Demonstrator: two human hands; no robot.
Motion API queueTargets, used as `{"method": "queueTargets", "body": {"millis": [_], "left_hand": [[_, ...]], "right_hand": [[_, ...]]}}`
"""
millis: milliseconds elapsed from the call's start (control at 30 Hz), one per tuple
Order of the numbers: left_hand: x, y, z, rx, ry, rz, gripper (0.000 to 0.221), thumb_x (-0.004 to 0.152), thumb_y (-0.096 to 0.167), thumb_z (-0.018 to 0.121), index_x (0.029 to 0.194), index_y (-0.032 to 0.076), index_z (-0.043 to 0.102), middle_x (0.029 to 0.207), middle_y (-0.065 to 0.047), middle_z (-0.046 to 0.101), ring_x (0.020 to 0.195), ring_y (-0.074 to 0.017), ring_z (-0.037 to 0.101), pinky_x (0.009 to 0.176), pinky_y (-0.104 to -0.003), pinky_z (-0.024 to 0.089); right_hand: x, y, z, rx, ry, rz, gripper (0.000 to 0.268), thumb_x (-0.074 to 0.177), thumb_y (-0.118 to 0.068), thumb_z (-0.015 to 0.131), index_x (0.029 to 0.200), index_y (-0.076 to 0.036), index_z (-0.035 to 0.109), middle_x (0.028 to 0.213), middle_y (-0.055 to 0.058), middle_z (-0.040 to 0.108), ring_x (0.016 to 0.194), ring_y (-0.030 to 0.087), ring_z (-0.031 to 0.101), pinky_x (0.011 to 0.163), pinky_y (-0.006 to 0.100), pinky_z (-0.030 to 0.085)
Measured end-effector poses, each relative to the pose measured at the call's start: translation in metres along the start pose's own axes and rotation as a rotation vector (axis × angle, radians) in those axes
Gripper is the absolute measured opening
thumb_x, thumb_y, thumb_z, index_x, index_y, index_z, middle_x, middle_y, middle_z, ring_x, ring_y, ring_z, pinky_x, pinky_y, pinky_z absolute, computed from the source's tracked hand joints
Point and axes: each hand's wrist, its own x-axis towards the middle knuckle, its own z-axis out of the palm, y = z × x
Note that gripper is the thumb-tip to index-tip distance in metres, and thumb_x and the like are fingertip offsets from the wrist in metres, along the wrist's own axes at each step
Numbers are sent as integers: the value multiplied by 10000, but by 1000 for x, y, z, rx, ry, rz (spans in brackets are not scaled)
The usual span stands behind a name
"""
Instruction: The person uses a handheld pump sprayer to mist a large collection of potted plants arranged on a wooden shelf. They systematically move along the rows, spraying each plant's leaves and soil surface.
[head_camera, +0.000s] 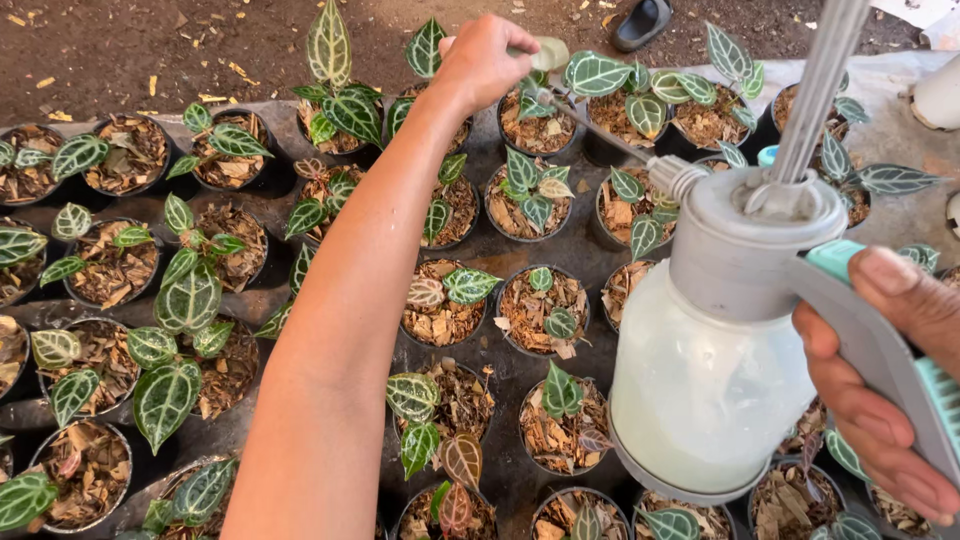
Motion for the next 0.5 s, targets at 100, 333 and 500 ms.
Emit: {"method": "queueTargets", "body": {"millis": [100,333,500], "left_hand": [[-4,-1,4,24,28,17,225,840,256,723,1044,269,818,1050,0,783,940,-160,692,948,-426,360],[-22,-2,5,161,15,65,293,900,133,606,1118,217,783,1177,-24,749,1181,-211,618,1119,-533,276],[-45,-1,-5,315,71,267,270,810,43,632,978,165,805,1411,-119,592,1462,-329,313,1136,-684,125]], "right_hand": [[0,0,-8,-1,-55,-31,659,1210,-540,292,1087,79,483,587,170,523,328,295,621,183,454,541],[-4,6,-41,-42,-119,-34,635,1181,-552,246,1130,38,472,622,160,525,403,304,629,233,465,563],[-11,15,-56,-220,250,-73,649,1147,-572,271,1074,30,503,534,122,506,243,245,578,157,439,493]]}}
